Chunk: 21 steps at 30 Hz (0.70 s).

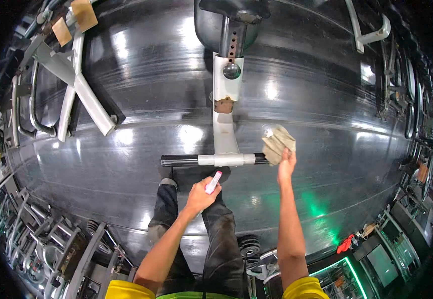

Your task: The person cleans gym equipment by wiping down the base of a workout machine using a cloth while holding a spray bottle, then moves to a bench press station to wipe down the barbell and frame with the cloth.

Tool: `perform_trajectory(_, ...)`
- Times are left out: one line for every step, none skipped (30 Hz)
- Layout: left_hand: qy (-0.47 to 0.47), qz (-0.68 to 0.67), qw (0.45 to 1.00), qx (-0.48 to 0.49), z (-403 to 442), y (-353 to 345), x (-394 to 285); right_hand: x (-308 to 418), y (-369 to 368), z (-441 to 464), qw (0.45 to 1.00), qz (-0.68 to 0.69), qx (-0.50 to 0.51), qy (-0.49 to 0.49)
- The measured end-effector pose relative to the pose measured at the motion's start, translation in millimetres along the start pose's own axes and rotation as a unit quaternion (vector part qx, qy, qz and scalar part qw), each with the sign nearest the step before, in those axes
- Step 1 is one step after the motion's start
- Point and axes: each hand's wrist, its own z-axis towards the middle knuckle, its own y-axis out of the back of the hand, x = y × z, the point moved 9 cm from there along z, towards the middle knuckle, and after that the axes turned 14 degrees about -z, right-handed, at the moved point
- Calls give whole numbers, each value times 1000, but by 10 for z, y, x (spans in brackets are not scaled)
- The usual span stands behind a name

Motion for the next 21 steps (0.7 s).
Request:
perform_trajectory(23,-7,1000,-5,84,-28,75,-66,81,55,1000,-2,-5,-8)
perform_trajectory(25,-10,1000,-5,170,-58,115,-119,135,117,1000,-6,-4,-8)
perform_trajectory(34,-15,999,-16,252,-69,181,-168,181,160,999,44,-8,-26)
perform_trajectory(43,-21,998,-28,320,-78,248,-218,214,201,995,93,-11,-44)
perform_trajectory(47,-22,998,-41,380,-89,320,-248,223,253,990,130,-10,-52)
perform_trajectory(51,-26,998,-41,406,-103,301,-211,192,277,991,125,-8,-53)
perform_trajectory(66,-18,997,-41,422,-114,299,-168,162,307,988,144,-10,-52)
perform_trajectory(81,-9,996,-41,434,-118,292,-127,108,338,985,165,-12,-53)
perform_trajectory(99,2,994,-41,434,-114,256,-130,29,391,987,153,-6,-48)
perform_trajectory(101,0,994,-42,441,-128,277,-210,-54,467,987,152,-4,-49)
perform_trajectory(98,2,994,-44,449,-134,283,-310,-167,535,997,38,9,-61)
perform_trajectory(94,3,994,-47,464,-134,285,-381,-262,596,994,-75,23,-72)
perform_trajectory(95,4,994,-49,481,-129,267,-207,-498,560,991,-103,76,-27)
perform_trajectory(101,6,994,-44,492,-137,262,-184,-757,529,982,-117,145,-25)
perform_trajectory(109,9,993,-38,495,-144,260,-326,-989,627,953,-238,175,69)
perform_trajectory(111,10,993,-39,501,-137,262,-302,-1257,547,909,-334,235,84)
perform_trajectory(106,0,994,-36,505,-145,253,-320,-1543,413,851,-425,292,97)
perform_trajectory(100,-10,994,-33,521,-152,244,-592,-1829,395,825,-454,310,127)
perform_trajectory(101,-11,994,-34,528,-147,260,-566,-2035,247,810,-469,327,129)
perform_trajectory(99,-14,995,-28,532,-153,275,-527,-2195,175,809,-469,329,130)
perform_trajectory(96,-17,995,-22,531,-153,294,-512,-2332,156,796,-501,313,132)
